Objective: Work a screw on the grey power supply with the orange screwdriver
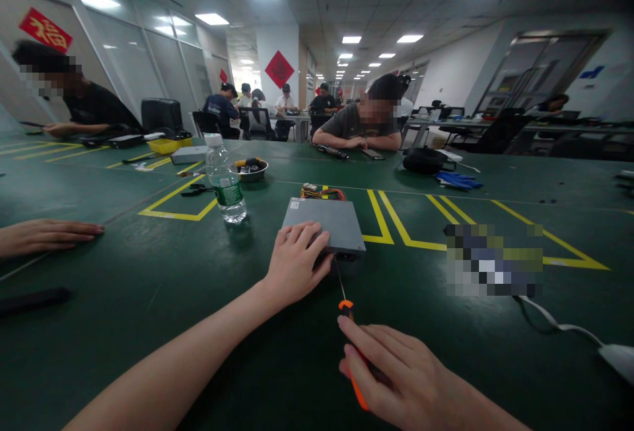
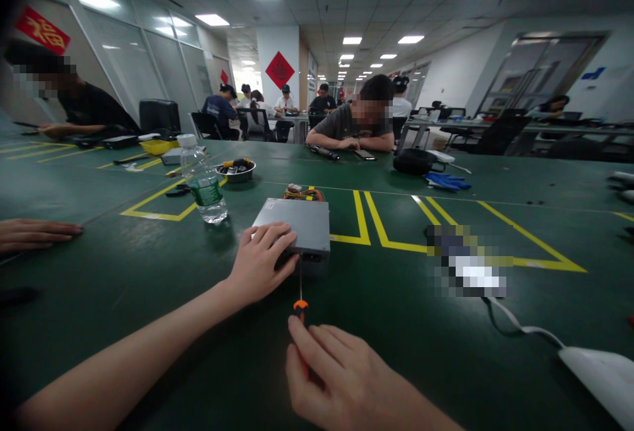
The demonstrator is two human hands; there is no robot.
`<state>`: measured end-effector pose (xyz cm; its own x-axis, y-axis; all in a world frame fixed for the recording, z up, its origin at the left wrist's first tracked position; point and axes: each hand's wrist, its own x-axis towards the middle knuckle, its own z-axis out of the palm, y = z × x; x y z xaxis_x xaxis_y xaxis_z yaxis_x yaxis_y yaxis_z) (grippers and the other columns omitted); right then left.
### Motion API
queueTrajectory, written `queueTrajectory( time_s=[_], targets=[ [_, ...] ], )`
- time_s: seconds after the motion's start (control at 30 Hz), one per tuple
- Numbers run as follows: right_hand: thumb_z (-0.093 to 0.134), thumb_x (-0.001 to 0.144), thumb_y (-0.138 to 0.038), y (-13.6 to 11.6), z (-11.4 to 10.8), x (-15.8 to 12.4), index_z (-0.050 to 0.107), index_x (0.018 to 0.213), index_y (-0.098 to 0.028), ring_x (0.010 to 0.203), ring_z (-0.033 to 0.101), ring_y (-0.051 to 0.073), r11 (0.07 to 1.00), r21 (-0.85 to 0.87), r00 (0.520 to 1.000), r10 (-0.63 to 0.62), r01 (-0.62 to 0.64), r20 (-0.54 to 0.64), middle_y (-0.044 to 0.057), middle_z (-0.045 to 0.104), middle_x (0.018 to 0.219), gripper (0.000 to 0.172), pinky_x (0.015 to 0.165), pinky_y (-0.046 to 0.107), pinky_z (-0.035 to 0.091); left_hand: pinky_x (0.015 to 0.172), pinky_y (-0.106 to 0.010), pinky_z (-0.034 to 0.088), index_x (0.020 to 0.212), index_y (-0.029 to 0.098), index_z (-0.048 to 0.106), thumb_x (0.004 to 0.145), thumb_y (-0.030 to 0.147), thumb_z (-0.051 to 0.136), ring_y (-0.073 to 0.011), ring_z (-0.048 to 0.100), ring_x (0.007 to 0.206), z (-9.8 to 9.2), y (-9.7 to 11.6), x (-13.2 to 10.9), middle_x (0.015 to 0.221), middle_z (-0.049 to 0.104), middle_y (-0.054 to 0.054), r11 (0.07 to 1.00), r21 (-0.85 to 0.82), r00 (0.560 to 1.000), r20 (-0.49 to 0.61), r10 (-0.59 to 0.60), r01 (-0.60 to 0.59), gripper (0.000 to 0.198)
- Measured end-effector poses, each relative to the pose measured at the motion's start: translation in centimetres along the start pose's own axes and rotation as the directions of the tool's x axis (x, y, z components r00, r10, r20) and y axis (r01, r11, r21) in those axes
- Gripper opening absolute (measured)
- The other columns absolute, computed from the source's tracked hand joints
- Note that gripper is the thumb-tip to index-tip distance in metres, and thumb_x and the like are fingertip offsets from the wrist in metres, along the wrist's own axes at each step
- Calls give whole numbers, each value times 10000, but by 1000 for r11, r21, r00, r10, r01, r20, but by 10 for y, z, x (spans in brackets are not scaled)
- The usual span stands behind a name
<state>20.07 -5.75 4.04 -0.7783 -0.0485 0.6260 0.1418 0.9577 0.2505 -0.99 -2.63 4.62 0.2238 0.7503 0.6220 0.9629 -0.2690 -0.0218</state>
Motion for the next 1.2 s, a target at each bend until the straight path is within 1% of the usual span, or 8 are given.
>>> queueTrajectory(
  time_s=[0.1,0.17,0.27,0.33,0.53,1.0,1.13,1.2],
  targets=[
    [489,850,-88,3,-6,1,619,964,-90,794,648,196,999,-15,998,-38,39,49,173,653,1020,173,698,304,544,906,-422,335,1115,218,534,861,352,447,-251,458,1148,0,0,0,1208,550,-73,1000,-2,1000,6,1,-1,300],
    [475,852,-88,6,-11,1,623,952,-95,784,649,190,998,-24,998,-55,56,22,152,667,990,179,694,298,541,902,-424,336,1111,219,538,854,346,459,-253,461,1141,0,0,0,1202,554,-75,1000,-4,1000,0,2,-2,297],
    [484,825,-63,9,-17,0,620,861,-111,722,648,158,996,-36,995,-86,84,-55,118,687,886,148,677,271,531,900,-425,336,1100,225,547,849,339,469,-256,462,1137,-1,0,0,1194,559,-76,1000,-10,1000,-10,-2,2,286],
    [492,813,-61,11,-20,-1,613,837,-117,696,645,144,994,-45,991,-100,96,-87,104,690,846,135,670,257,527,901,-425,335,1100,227,547,851,342,465,-257,460,1139,-1,0,0,1194,559,-76,1000,-14,1000,-9,-4,4,286],
    [499,795,-48,17,-21,-4,617,800,-118,672,645,146,989,-101,989,-116,106,-96,113,698,820,136,641,257,529,907,-425,329,1101,228,540,857,358,452,-253,457,1145,-1,0,0,1202,555,-71,1000,-4,1000,6,-12,12,290],
    [531,768,-14,19,-20,0,624,766,-116,651,639,153,994,-74,991,-93,85,-99,128,695,800,138,619,267,524,917,-426,317,1114,227,533,864,365,441,-253,451,1151,-2,0,1,1212,547,-75,1000,-4,1000,25,-10,10,300],
    [500,782,-36,17,-19,-3,622,794,-135,657,634,146,992,-103,994,-76,68,-75,98,691,806,157,638,264,521,919,-429,310,1115,228,529,867,368,434,-253,451,1154,-1,-1,0,1216,544,-74,1000,-4,1000,22,-8,8,300],
    [486,806,-91,16,-18,-5,617,820,-143,672,637,157,992,-109,996,-62,55,-62,100,686,820,142,640,274,520,920,-430,308,1115,226,528,865,362,438,-253,453,1152,0,-1,0,1213,546,-73,1000,-4,1000,18,-6,6,298]
  ],
)
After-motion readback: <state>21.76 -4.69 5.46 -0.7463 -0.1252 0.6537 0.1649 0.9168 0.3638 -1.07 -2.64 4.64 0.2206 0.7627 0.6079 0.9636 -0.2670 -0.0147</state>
